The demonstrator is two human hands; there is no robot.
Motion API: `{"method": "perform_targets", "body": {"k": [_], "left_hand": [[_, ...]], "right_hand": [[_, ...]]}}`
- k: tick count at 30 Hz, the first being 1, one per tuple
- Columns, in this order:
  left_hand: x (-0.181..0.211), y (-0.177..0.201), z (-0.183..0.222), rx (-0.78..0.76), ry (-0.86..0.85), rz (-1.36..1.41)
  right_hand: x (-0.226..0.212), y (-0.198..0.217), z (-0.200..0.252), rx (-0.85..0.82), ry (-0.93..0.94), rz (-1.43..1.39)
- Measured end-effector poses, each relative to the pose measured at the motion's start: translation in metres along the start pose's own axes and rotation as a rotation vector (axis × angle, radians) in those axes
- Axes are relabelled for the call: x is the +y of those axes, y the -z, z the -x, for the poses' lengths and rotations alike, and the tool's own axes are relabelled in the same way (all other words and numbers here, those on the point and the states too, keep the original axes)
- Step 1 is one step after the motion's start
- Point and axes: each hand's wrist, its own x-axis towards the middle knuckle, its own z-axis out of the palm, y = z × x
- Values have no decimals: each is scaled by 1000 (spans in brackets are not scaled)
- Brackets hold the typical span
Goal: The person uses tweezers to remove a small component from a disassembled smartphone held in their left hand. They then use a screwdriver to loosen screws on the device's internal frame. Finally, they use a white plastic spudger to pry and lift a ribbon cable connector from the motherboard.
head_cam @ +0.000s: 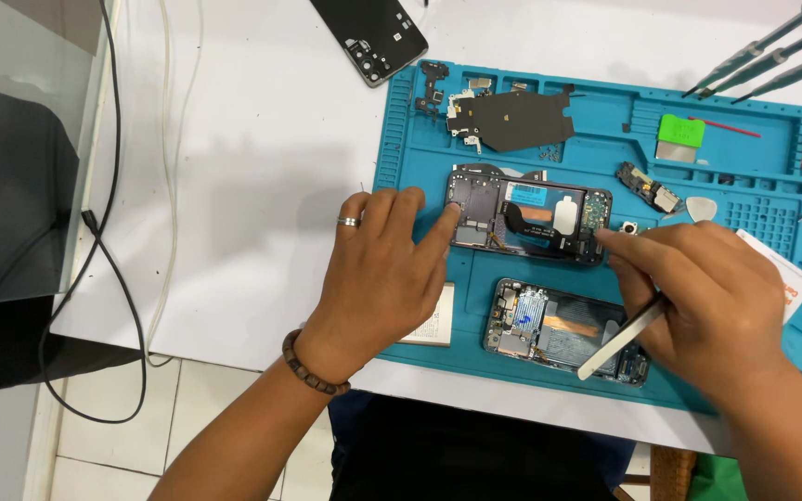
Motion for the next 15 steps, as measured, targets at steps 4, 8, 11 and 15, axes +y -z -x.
{"method": "perform_targets", "body": {"k": [4, 8, 11, 15], "left_hand": [[-3, -1, 1, 29, 14, 100], [-4, -2, 2, 35, 23, 162], [-4, 0, 1, 7, 9, 118], [-4, 2, 3, 19, 19, 160]], "right_hand": [[-2, 0, -1, -3, 12, -16], [-6, 6, 2, -51, -16, -47], [-11, 8, 10, -119, -34, -64], [-22, 7, 26, -249, -96, 61]]}}
